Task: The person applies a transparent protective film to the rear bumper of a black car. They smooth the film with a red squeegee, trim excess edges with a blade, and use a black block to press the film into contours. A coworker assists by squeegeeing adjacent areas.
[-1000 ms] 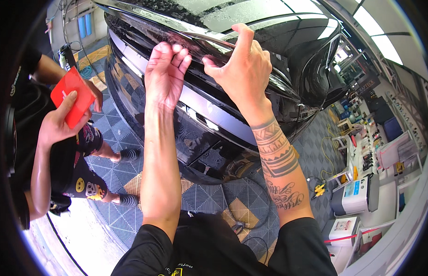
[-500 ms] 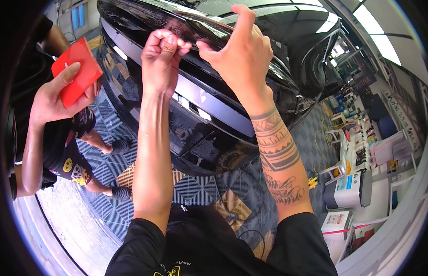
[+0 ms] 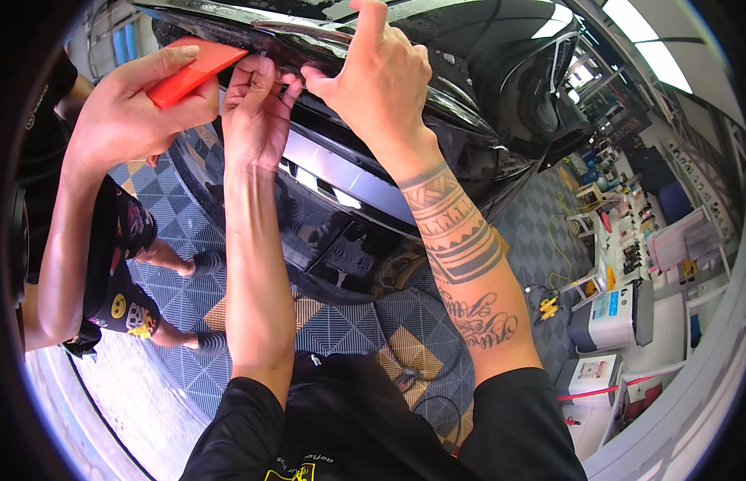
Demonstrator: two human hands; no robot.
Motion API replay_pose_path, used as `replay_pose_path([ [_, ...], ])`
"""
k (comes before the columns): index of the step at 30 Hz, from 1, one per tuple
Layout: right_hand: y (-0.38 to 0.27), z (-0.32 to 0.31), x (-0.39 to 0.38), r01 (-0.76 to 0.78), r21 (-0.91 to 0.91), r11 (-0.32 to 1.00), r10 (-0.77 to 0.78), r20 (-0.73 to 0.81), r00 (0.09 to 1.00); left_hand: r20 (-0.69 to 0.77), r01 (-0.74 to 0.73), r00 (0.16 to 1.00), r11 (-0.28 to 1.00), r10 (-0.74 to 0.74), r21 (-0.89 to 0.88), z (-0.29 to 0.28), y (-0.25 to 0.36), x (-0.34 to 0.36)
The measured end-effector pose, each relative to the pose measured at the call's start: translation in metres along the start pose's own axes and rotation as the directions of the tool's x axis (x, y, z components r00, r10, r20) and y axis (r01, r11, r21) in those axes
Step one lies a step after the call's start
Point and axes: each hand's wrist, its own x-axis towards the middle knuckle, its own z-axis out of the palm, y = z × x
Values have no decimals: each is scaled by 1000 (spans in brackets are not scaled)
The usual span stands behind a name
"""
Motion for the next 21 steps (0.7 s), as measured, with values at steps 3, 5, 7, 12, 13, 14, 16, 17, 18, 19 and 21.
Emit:
replay_pose_path([
  [3,-1,-4,1,-34,13,999,34,-3,999,-107,5,994,1000,-6,-9,3,-2,0],
  [5,-4,-5,4,-45,38,998,45,-3,999,-57,-2,998,1000,1,-11,2,0,2],
  [7,-7,-4,7,-82,43,996,81,15,997,-23,5,1000,999,-6,-33,0,2,5],
  [12,-10,0,9,-23,48,999,26,-54,998,-43,-34,998,999,35,23,-2,6,9],
  [13,-10,2,8,-61,57,997,63,-24,998,-23,-58,998,997,59,47,-2,6,9],
  [14,-10,3,8,-52,42,998,53,-33,998,-5,-72,997,995,72,74,-1,7,9],
  [16,-10,5,7,-35,12,999,36,-48,998,23,-62,998,996,60,67,0,9,8],
  [17,-10,5,7,-34,14,999,35,-49,998,41,-28,999,998,26,56,0,10,7],
  [18,-10,5,7,-33,15,999,34,-49,998,10,4,1000,998,-5,64,1,12,6],
  [19,-11,5,7,-31,17,999,31,-51,998,55,21,998,999,-23,41,0,13,5],
  [21,-11,4,8,-36,20,999,37,-51,998,119,46,992,999,-46,3,0,15,3],
])
